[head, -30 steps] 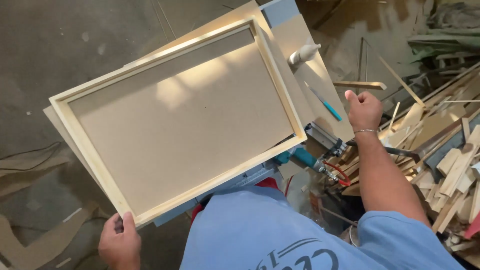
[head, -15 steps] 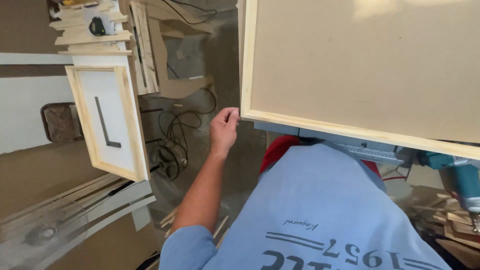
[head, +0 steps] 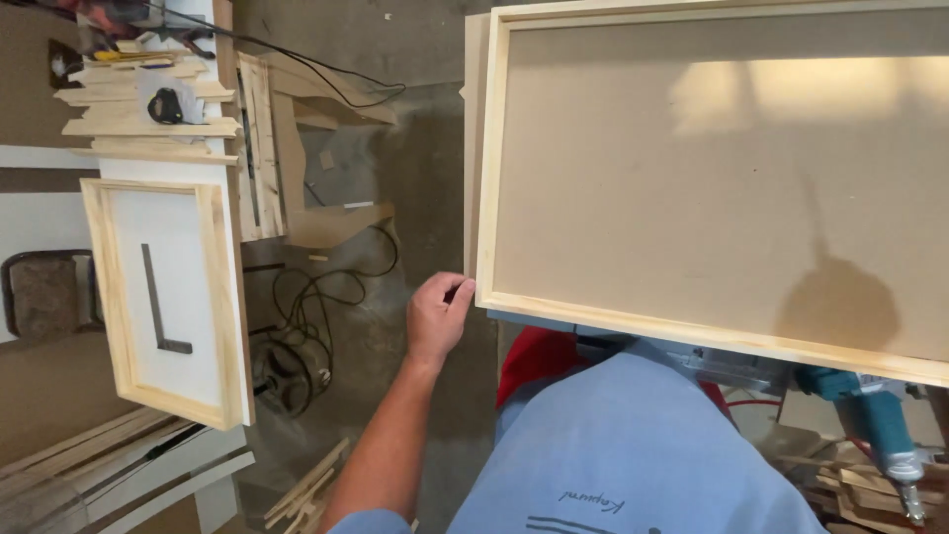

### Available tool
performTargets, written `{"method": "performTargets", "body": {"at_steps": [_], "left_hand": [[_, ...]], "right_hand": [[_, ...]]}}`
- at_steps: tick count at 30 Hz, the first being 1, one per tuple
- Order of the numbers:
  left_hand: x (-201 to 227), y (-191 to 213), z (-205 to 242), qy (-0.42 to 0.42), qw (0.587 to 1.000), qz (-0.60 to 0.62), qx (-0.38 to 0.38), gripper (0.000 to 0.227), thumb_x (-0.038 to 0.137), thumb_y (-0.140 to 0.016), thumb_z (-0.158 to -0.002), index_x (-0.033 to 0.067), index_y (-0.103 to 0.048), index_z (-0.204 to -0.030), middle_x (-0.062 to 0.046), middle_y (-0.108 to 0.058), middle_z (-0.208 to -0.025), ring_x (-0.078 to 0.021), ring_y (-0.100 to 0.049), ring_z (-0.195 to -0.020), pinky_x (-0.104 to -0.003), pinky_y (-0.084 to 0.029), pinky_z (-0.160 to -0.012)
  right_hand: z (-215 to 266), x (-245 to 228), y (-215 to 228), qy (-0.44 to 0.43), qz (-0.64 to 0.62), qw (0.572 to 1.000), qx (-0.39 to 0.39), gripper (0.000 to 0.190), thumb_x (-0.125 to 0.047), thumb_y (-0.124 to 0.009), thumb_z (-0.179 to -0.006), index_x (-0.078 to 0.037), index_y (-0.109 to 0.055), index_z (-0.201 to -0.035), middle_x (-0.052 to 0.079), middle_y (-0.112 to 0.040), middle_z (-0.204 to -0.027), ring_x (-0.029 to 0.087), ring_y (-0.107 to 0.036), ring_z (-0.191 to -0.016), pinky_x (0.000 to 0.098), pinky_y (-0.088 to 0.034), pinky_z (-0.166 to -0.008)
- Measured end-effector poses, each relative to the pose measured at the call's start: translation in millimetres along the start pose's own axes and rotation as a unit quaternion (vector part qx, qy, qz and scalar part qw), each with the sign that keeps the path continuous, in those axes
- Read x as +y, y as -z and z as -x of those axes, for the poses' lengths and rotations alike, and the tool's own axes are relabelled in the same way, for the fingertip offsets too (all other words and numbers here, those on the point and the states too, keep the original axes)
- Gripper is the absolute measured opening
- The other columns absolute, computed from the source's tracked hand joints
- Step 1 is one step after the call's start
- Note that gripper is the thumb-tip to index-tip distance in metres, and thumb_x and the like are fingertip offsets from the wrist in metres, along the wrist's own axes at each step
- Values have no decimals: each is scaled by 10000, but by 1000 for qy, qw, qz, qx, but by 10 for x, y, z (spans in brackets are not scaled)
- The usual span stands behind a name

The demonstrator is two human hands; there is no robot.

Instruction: Assembling a wooden frame by nailing corners, scraping edges for a clean finish, and checking for squareness using a ruler.

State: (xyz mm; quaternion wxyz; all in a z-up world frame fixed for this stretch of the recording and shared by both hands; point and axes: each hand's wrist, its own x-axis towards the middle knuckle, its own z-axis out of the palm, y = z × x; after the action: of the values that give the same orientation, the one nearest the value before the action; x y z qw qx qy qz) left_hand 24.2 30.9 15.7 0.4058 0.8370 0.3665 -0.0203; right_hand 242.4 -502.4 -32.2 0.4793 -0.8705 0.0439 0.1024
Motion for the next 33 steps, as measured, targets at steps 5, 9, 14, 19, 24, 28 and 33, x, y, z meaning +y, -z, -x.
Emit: {"method": "performTargets", "body": {"at_steps": [5, 9, 14, 19, 24, 28, 33], "left_hand": [[429, -169, -795, -242, 958, -109, 108, 358, 251, -724, -936, 69, -669, -1239, -123, -668, -1221, -311, -627, -1135, -459, -531, -953], [628, -364, -1602, -264, 950, -139, 90, 634, 381, -690, -997, 161, -443, -1538, -108, -511, -1522, -333, -513, -1389, -518, -479, -1115], [913, -390, -2161, -215, 958, -188, 21, 782, 556, -675, -993, 288, -296, -1623, -79, -339, -1688, -381, -404, -1504, -540, -410, -1151], [841, -455, -2220, -219, 957, -187, 16, 829, 595, -677, -1005, 326, -226, -1647, -62, -302, -1726, -351, -409, -1540, -534, -419, -1183], [828, -474, -2240, -225, 955, -193, 29, 852, 615, -703, -989, 318, -245, -1642, -73, -325, -1717, -338, -449, -1524, -514, -419, -1202], [842, -477, -2239, -225, 952, -205, 24, 867, 617, -717, -996, 304, -237, -1647, -73, -307, -1724, -342, -446, -1534, -507, -398, -1236], [828, -482, -2232, -229, 952, -203, 28, 875, 618, -718, -1005, 311, -218, -1654, -74, -303, -1730, -356, -453, -1535, -513, -408, -1238]], "right_hand": [[-182, -1498, -1150, 92, -116, 988, -35, 222, 12, -657, -1110, -2, -697, -1328, 92, -689, -1036, 135, -652, -959, 266, -555, -902], [-602, -2368, -2009, 260, -55, 957, -114, 203, 34, -660, -1060, 50, -740, -1246, 143, -633, -1038, 264, -591, -956, 361, -450, -876], [-1160, -2529, -2839, 398, 16, 909, -121, 368, 88, -662, -976, -98, -768, -1276, 91, -579, -995, 267, -572, -824, 387, -476, -750], [-1323, -2584, -3011, 429, 53, 895, -109, 371, 102, -698, -938, -86, -782, -1246, 91, -583, -997, 271, -562, -821, 389, -467, -702], [-1390, -2577, -3041, 450, 62, 885, -99, 372, 133, -684, -925, -82, -782, -1212, 94, -586, -976, 279, -540, -827, 392, -451, -720], [-1450, -2642, -2978, 486, 78, 863, -112, 402, 175, -665, -930, -72, -767, -1230, 95, -622, -990, 298, -540, -832, 407, -442, -745], [-1511, -2745, -2905, 533, 102, 831, -120, 399, 188, -655, -962, -68, -761, -1249, 102, -685, -1052, 315, -541, -851, 414, -460, -765]]}}
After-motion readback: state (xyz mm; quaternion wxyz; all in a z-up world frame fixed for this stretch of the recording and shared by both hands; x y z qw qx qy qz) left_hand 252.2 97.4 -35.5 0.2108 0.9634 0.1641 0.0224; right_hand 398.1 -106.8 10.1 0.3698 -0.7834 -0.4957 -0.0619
